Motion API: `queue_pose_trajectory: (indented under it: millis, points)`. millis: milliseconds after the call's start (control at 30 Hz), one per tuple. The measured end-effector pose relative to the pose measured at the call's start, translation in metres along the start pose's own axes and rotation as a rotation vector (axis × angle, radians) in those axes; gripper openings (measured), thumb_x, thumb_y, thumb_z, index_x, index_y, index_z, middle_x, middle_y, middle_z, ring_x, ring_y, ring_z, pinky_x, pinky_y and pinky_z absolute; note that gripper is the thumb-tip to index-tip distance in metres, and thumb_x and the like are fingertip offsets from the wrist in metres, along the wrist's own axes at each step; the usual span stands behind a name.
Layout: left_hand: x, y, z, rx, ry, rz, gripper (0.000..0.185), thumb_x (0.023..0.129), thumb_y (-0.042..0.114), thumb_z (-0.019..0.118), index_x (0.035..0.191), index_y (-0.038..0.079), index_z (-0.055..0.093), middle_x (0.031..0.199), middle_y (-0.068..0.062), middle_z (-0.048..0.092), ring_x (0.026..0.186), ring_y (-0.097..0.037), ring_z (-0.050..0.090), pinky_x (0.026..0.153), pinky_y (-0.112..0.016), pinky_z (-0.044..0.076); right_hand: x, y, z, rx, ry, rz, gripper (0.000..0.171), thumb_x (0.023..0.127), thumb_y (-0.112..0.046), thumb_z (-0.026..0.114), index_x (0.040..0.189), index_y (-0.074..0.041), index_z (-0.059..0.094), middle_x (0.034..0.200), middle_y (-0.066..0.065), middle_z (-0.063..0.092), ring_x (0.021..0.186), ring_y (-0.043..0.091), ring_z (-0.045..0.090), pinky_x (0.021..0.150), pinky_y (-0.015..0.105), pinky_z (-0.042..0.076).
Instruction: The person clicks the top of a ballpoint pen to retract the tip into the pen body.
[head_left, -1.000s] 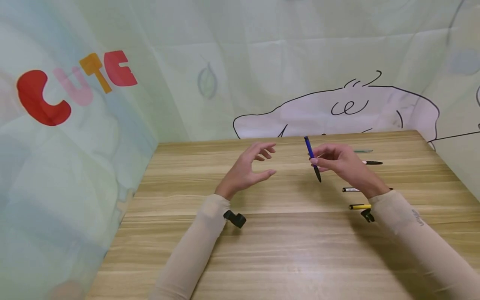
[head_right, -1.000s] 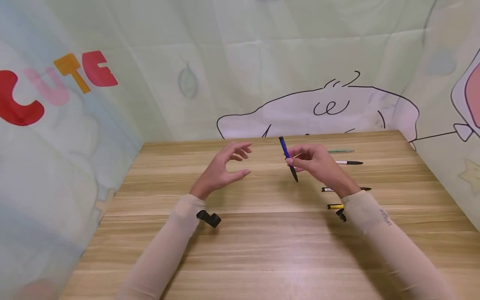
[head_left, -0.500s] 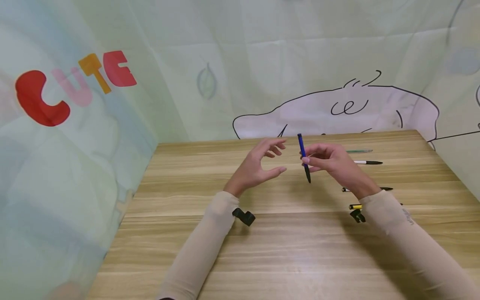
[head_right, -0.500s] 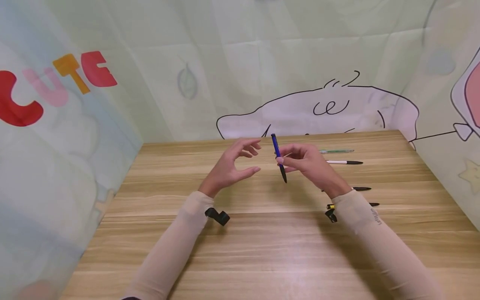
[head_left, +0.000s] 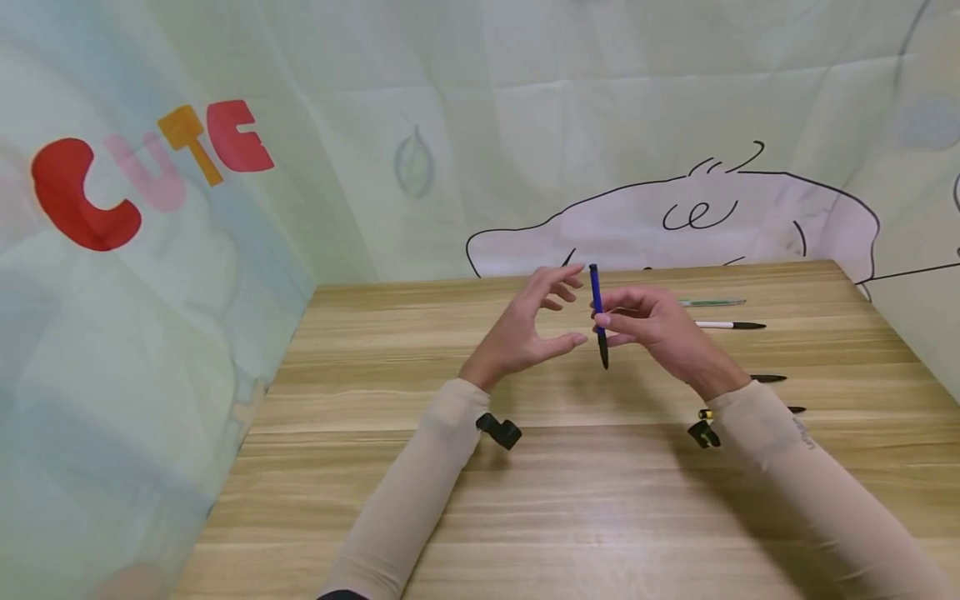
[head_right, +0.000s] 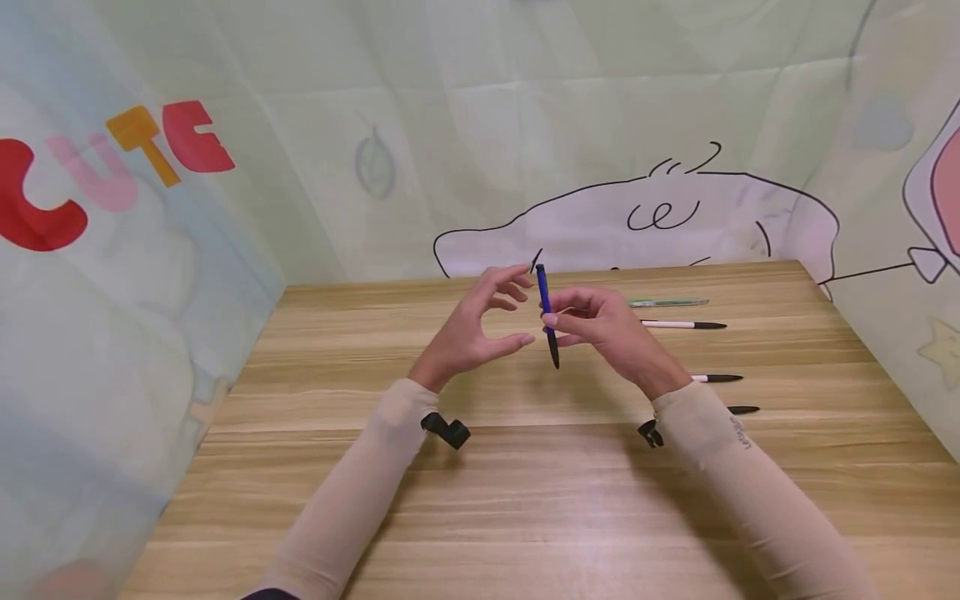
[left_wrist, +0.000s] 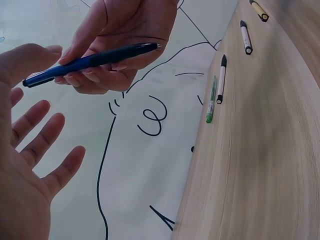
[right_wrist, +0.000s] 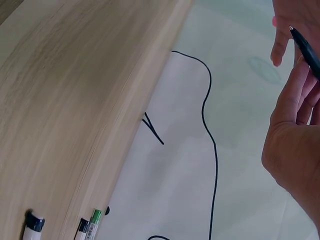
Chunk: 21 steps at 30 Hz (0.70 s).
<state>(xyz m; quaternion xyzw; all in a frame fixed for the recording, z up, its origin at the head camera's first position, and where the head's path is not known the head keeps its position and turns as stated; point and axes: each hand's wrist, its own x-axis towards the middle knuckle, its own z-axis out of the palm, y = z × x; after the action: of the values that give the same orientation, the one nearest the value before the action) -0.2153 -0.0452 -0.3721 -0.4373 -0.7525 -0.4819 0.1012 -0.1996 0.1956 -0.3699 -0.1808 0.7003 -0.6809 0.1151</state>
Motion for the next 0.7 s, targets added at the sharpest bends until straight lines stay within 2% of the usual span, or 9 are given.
queue_pose_trajectory:
  millis: [100,367,700]
  points:
    - [0.001,0.000,0.002,-0.008,-0.003,0.005,0.089,0.084,0.017,0.083,0.157,0.017,0.032,0.138,-0.011,0.049,0.119,-0.018,0.054,0.099,-0.043,0.053,0.001,-0.001,0.002,0.028,0.000,0.005,0.014,0.096,-0.010,0.070,0.110,-0.005,0.070,0.105,0.004,0.070,0.097,0.015,0.068,0.082,0.036,0.062]
    - [0.004,0.003,0.007,0.014,-0.014,-0.007,0.103,0.082,0.018,0.086,0.161,0.018,0.021,0.140,-0.009,0.047,0.120,-0.018,0.055,0.100,-0.035,0.052,0.004,-0.001,0.008,0.048,-0.001,0.032,0.024,0.096,-0.013,0.071,0.115,0.000,0.067,0.106,0.005,0.069,0.099,0.017,0.067,0.086,0.036,0.061]
    - [0.004,0.000,0.010,0.004,-0.018,-0.006,0.108,0.081,0.013,0.087,0.161,0.017,0.015,0.137,-0.011,0.046,0.118,-0.021,0.055,0.100,-0.038,0.051,0.007,-0.003,0.015,0.124,-0.015,0.036,0.016,0.097,-0.011,0.070,0.112,-0.006,0.071,0.112,0.005,0.071,0.103,0.018,0.068,0.084,0.035,0.061]
